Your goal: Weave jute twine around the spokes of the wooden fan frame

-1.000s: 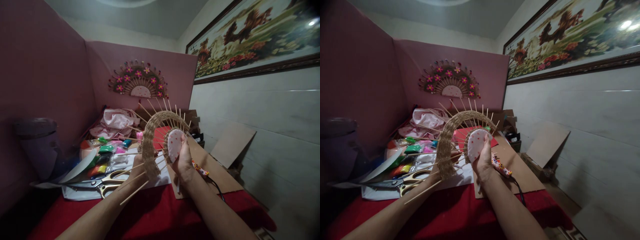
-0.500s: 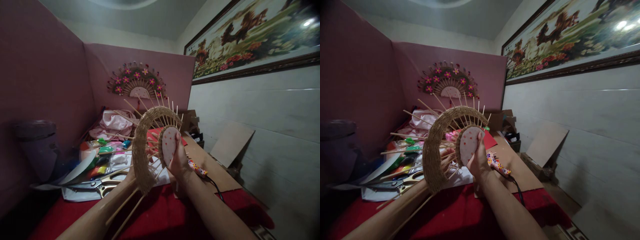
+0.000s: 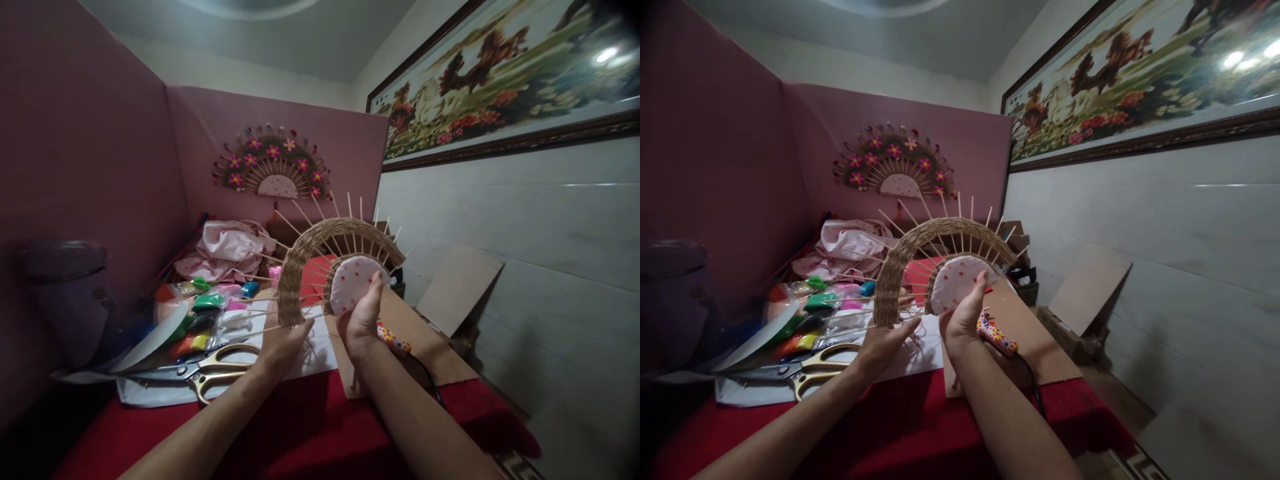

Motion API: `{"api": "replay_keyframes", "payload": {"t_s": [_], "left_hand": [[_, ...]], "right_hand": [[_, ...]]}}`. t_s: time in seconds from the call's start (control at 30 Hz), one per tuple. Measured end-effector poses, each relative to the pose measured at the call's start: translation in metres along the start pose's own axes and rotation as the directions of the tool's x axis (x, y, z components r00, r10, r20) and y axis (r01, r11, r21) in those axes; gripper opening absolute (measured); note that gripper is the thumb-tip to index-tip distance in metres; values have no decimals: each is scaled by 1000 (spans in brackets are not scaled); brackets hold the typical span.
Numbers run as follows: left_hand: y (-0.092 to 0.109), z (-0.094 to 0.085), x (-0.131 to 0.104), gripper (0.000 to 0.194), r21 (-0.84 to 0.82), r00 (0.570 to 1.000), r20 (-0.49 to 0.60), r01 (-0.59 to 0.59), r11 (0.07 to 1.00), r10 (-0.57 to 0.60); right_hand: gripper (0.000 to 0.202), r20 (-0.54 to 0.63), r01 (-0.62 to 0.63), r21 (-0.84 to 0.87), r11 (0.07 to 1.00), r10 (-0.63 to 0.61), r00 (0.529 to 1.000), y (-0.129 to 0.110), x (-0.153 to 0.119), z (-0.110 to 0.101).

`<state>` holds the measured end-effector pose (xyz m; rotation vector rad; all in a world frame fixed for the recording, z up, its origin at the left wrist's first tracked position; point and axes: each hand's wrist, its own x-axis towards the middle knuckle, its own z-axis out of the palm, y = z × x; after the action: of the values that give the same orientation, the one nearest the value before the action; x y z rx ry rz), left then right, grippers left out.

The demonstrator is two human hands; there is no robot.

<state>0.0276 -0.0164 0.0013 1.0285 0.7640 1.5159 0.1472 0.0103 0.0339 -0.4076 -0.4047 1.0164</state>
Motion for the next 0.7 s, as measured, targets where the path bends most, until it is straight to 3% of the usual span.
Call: {"api": "replay_keyframes", "payload": {"t_s": [0.1,0.2,0.3,0.4,0.5,0.6,0.7], "left_hand": [[-2,11,-5,31,143,991,135,-5,990,-14],[-5,21,-11,31,106,955,276,81,991,-107],[0,21,-10,23,-4,961,248,131,991,-125],[16,14,-4,16,-152,982,166,111,982,-85],[34,7,4,17,-314,977,189,151,937,-94],[41,3,8,18,-443,982,175,144,885,-72],[42,-1,9,18,-477,982,164,159,865,-90]], "right_hand": [[49,-54,4,26,1000,-3,999,2,-1,1],[52,-21,-23,-21,1000,23,1000,7,-6,0],[48,71,22,-48,999,-18,997,10,-13,0],[35,148,176,-91,980,-161,976,15,-20,2],[26,214,335,-213,918,-290,933,20,-30,1],[30,332,341,-261,903,-247,910,27,-42,-5],[35,406,207,-301,931,-71,911,35,-49,-12]]}}
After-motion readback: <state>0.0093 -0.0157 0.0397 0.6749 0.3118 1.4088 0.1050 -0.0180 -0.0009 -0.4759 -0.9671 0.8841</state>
